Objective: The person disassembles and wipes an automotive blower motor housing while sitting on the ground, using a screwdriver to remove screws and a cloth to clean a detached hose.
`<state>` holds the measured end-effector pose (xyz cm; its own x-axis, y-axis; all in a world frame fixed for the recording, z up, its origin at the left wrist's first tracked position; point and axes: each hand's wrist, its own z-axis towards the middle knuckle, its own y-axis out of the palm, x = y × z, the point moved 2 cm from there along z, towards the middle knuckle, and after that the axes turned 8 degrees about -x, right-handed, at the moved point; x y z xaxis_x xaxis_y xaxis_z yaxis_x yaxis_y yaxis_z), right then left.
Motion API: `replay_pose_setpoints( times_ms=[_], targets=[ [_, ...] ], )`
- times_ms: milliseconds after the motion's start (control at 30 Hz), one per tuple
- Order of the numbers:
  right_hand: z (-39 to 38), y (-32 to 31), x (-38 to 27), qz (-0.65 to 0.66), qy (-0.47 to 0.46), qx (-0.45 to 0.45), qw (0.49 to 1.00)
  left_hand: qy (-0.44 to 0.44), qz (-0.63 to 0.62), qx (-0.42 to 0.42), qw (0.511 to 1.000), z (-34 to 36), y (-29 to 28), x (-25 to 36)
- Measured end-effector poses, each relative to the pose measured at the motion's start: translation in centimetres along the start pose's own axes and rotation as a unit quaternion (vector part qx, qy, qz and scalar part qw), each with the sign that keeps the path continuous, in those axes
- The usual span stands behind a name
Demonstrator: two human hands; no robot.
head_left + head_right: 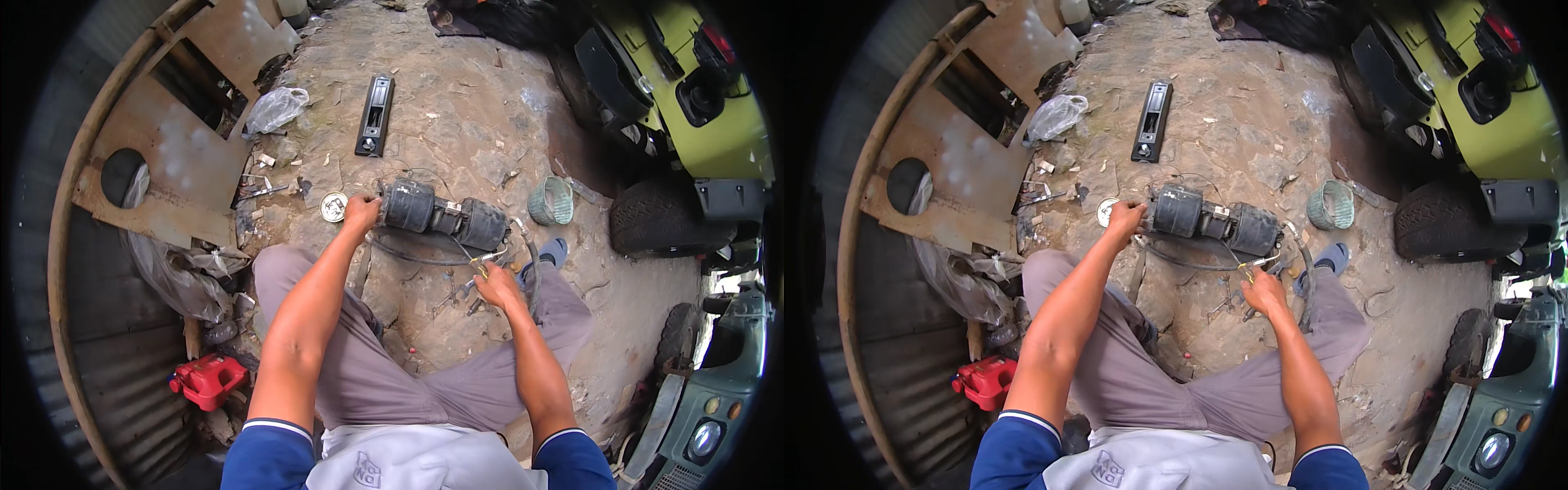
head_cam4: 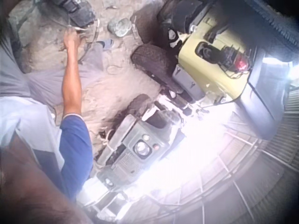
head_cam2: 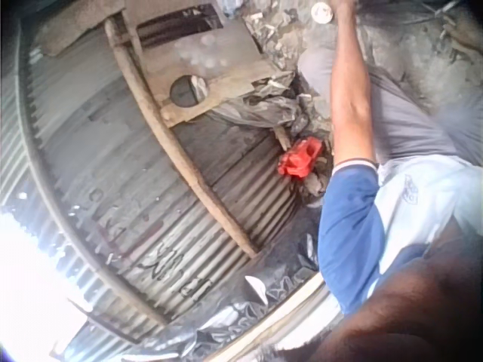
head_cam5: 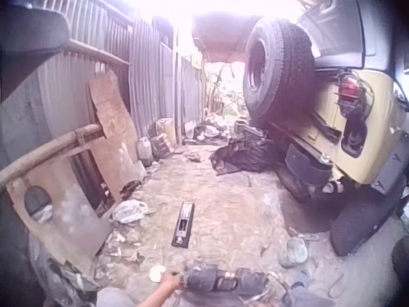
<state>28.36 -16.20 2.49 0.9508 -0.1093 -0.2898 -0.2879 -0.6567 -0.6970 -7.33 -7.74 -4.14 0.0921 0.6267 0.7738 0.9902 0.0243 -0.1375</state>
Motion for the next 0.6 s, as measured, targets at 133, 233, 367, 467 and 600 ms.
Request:
replay_pose_setpoints(
  times_ms=[133,233,367,467,600],
  targets=[
    [0.3,0.4,0.6,0.014,0.013,-0.033,0.999,-0.013,-0.076,0.002,0.997,2.3,0.8,-1.1],
    [0.6,-0.1,0.8,0.019,0.020,-0.070,0.997,0.012,-0.036,0.016,0.999,2.2,1.9,-0.2],
    [1.6,-0.3,0.7,0.035,0.015,-0.099,0.994,0.014,0.018,0.024,0.999,2.2,2.4,0.9],
    [1.9,-0.1,1.2,0.045,0.021,-0.112,0.992,0.011,-0.031,0.028,0.999,2.7,2.3,0.3],
    [2.1,-0.2,1.3,0.062,0.023,-0.140,0.988,0.025,-0.024,0.010,0.999,3.5,1.5,-0.6]
  ],
)
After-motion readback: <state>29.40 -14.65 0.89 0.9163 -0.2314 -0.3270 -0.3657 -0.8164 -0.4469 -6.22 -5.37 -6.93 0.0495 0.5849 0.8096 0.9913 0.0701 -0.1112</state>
